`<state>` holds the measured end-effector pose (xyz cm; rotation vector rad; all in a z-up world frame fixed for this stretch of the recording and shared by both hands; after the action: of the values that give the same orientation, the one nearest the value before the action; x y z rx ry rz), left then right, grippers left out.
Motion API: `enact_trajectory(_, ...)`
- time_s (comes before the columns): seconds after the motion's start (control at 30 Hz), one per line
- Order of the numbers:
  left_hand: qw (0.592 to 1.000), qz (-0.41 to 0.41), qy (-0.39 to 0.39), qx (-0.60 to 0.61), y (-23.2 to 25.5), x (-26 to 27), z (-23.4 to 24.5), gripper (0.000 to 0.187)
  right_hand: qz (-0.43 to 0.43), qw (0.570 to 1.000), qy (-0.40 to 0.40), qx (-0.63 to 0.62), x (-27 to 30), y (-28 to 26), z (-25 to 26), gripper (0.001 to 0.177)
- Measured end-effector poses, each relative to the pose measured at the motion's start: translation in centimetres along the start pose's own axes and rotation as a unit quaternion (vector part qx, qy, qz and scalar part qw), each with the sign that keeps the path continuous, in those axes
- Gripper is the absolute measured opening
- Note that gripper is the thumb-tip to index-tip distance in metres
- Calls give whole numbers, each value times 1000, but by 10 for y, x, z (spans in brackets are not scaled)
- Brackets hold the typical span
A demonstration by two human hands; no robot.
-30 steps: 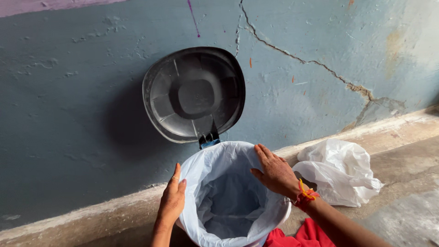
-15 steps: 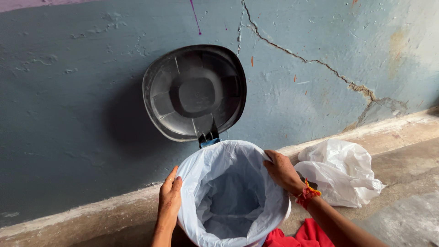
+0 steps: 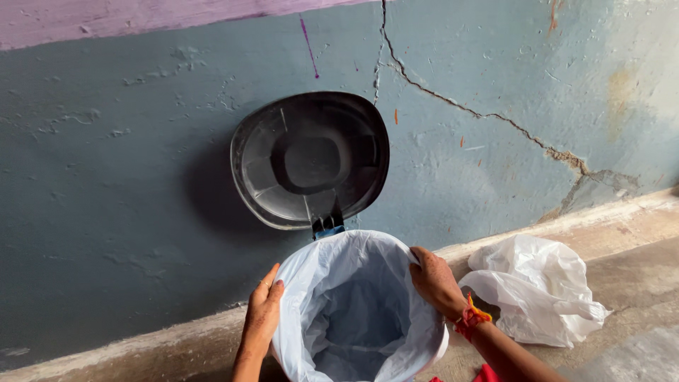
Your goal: The person opens a trash can, takes a plastic liner from a pile, and fits it into the can by hand.
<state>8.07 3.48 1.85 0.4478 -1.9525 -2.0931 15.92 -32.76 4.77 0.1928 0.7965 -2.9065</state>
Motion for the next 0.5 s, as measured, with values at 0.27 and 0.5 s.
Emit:
enact_trajectory(0.27,882,-309,53,-351,119,41,-61,36,213,952,140,170,3,-108,22,73)
enact_trajectory(0.5,849,-254,5,-464,67,13,-89,55,242,931,62,266,-7,-117,-27,87)
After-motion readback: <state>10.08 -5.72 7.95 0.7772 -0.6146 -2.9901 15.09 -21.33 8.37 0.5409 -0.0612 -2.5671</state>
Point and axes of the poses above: each hand's wrist, its own x-axis away from the middle knuckle, its own z-axis out of the back of the hand, y = z × x, the point moved 8 cm from there along -x, towards the middle knuckle, and after that the axes turned 14 degrees about x, right-handed, at the moved point
